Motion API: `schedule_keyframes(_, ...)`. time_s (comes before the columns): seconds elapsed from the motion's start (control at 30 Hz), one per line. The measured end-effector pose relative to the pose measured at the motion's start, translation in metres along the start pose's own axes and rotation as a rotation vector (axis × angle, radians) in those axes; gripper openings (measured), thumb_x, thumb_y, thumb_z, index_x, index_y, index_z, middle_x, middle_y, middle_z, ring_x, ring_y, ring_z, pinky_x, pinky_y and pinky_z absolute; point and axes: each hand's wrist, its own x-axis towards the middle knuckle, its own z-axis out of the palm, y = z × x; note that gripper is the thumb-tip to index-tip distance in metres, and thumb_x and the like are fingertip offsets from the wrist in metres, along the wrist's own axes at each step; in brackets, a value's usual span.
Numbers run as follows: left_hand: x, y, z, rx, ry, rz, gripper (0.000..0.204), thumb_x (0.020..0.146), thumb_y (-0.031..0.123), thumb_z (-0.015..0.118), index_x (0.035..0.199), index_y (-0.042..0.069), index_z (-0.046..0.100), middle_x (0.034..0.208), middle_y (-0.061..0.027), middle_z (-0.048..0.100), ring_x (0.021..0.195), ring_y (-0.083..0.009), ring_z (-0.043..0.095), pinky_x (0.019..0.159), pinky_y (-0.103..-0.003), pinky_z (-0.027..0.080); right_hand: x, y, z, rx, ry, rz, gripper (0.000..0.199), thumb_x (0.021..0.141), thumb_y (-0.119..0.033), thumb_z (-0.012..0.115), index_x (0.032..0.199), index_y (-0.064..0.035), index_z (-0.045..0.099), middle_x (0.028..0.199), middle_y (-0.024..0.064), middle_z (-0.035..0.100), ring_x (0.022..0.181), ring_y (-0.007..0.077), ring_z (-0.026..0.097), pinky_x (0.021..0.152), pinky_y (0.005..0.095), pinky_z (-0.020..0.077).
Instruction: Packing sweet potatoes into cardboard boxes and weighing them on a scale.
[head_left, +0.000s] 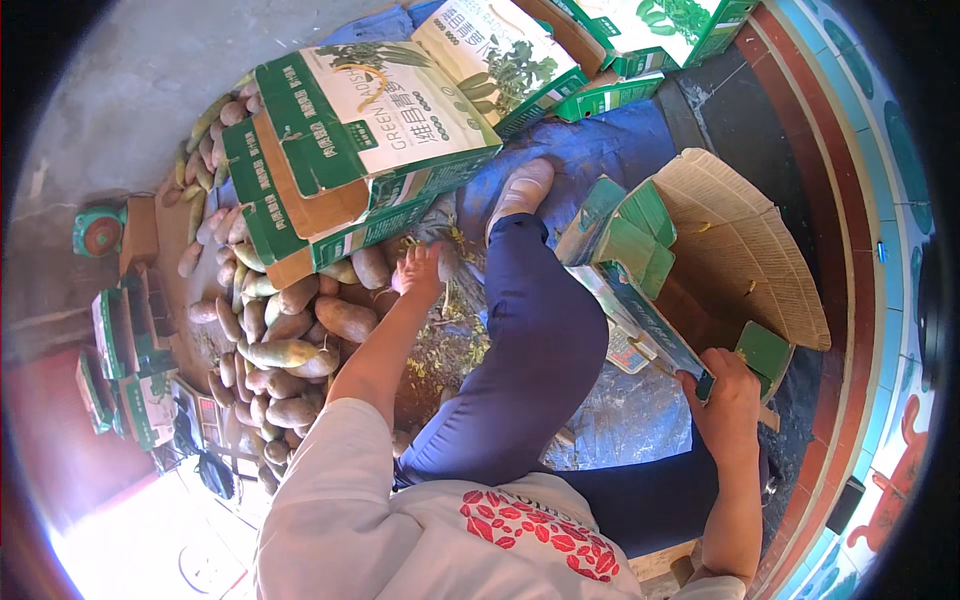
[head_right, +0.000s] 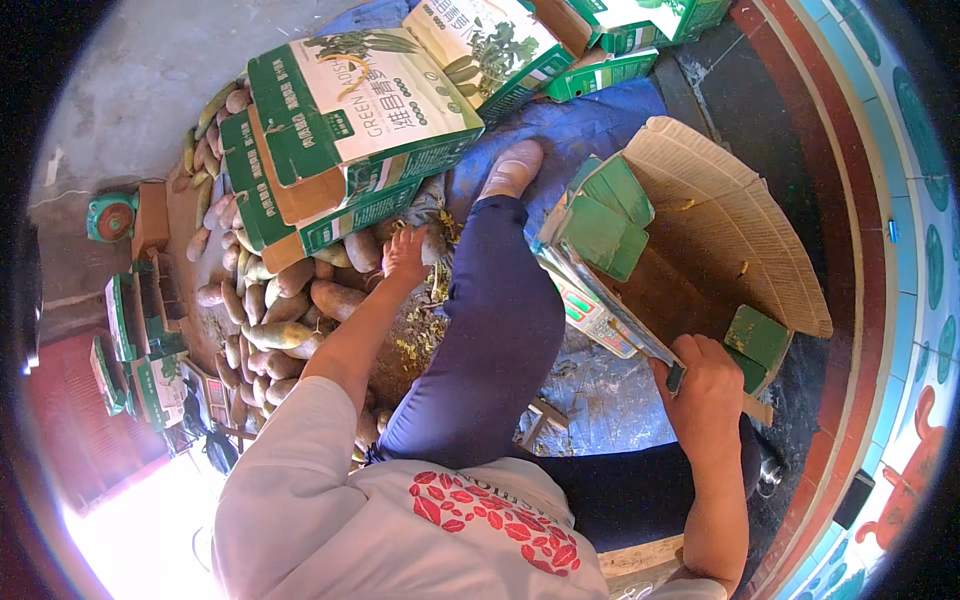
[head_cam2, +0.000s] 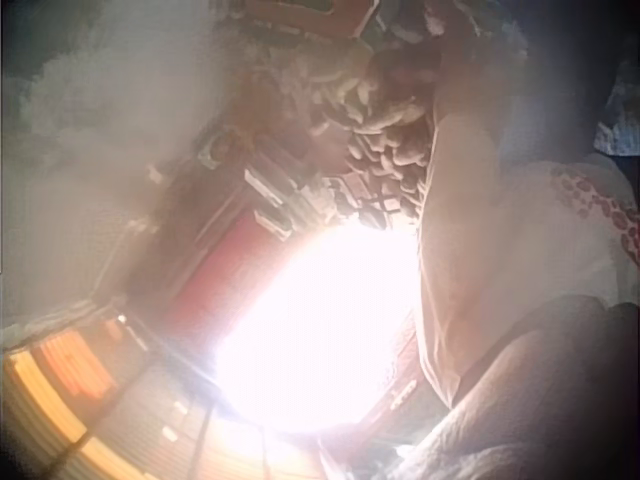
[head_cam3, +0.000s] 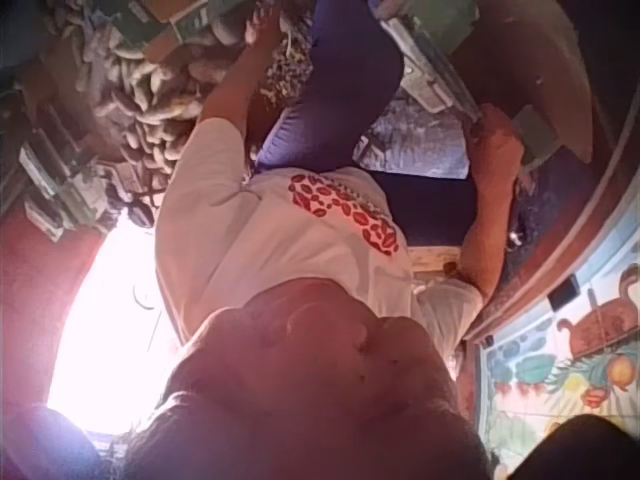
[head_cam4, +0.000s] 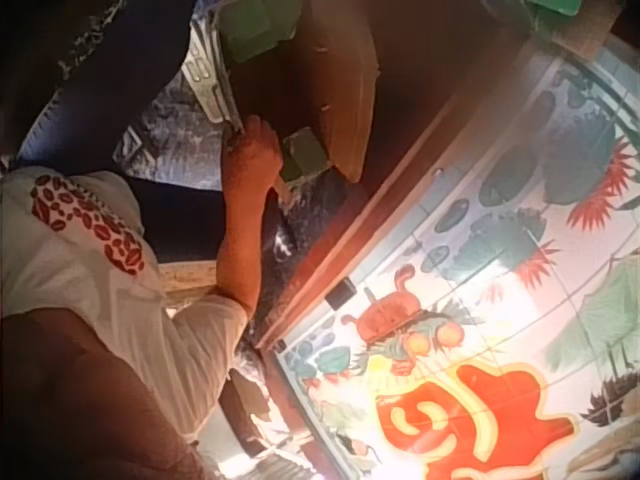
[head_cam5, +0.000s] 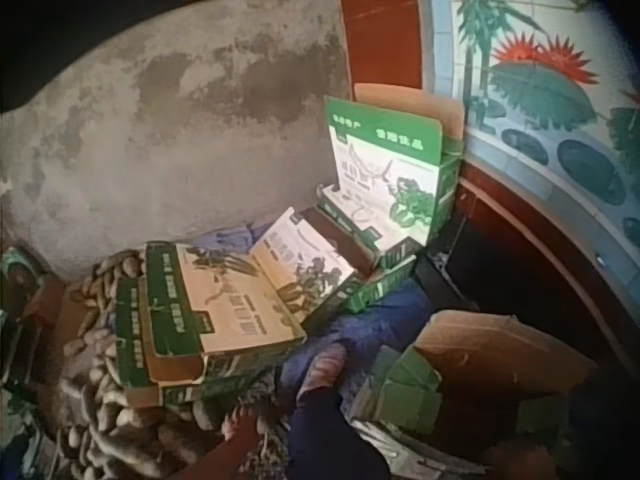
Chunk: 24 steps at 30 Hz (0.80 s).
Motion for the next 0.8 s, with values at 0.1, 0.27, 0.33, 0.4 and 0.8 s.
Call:
schedule_keyframes(0.1,0.021,0.013,0.011,0.087,-0.092,0.058,0.067,0.075,0.019,0.065,0.135,0.024,0.034,0.143,-0.0098,0.029,0.135,-0.0286,0.023,0.107,-0.052,0.024,0.004,0.003,0.003,0.040,0.062,0.016,0.019,0.068,-0.007,0.070,0.075,-0.0018,0.053,0.073,0.0142,0.055,0.070,0.0337,0.056,0.061,0.0410,0.0441)
schedule_keyframes(0.27,0.041,0.019,0.023,0.234,-0.174,0.045,0.054,0.082,0.016,0.056,0.132,0.022,0.040,0.139,-0.0094,0.033,0.131,-0.0298,0.029,0.100,-0.053,0.032,0.008,0.002,0.004,0.081,0.046,0.065,0.018,0.069,-0.007,0.070,0.074,-0.0021,0.053,0.072,0.0140,0.054,0.069,0.0335,0.055,0.061,0.0409,0.0439)
schedule_keyframes(0.33,0.044,0.028,0.020,0.259,-0.124,0.086,0.052,0.079,0.017,0.060,0.128,0.021,0.044,0.131,-0.0103,0.038,0.125,-0.0299,0.036,0.095,-0.049,0.037,0.007,0.004,0.004,0.095,0.049,0.089,0.018,0.069,-0.007,0.070,0.074,-0.0023,0.053,0.072,0.0139,0.054,0.069,0.0333,0.055,0.061,0.0409,0.0439)
schedule_keyframes(0.4,0.037,0.044,0.000,0.372,-0.227,0.101,0.054,0.074,0.019,0.066,0.124,0.020,0.047,0.127,-0.0114,0.040,0.120,-0.0297,0.039,0.093,-0.047,0.039,0.005,0.008,0.006,0.075,0.047,0.073,0.018,0.069,-0.008,0.070,0.074,-0.0027,0.054,0.072,0.0137,0.054,0.069,0.0328,0.056,0.061,0.0410,0.0439)
schedule_keyframes(0.8,-0.011,-0.011,-0.014,0.249,-0.062,0.059,0.080,0.057,0.032,0.081,0.124,0.014,0.040,0.117,-0.0135,0.042,0.107,-0.0317,0.051,0.085,-0.040,0.049,-0.005,0.008,0.013,0.006,0.060,0.011,0.019,0.068,-0.011,0.070,0.077,-0.0049,0.055,0.075,0.0119,0.057,0.074,0.0287,0.058,0.065,0.0383,0.0466)
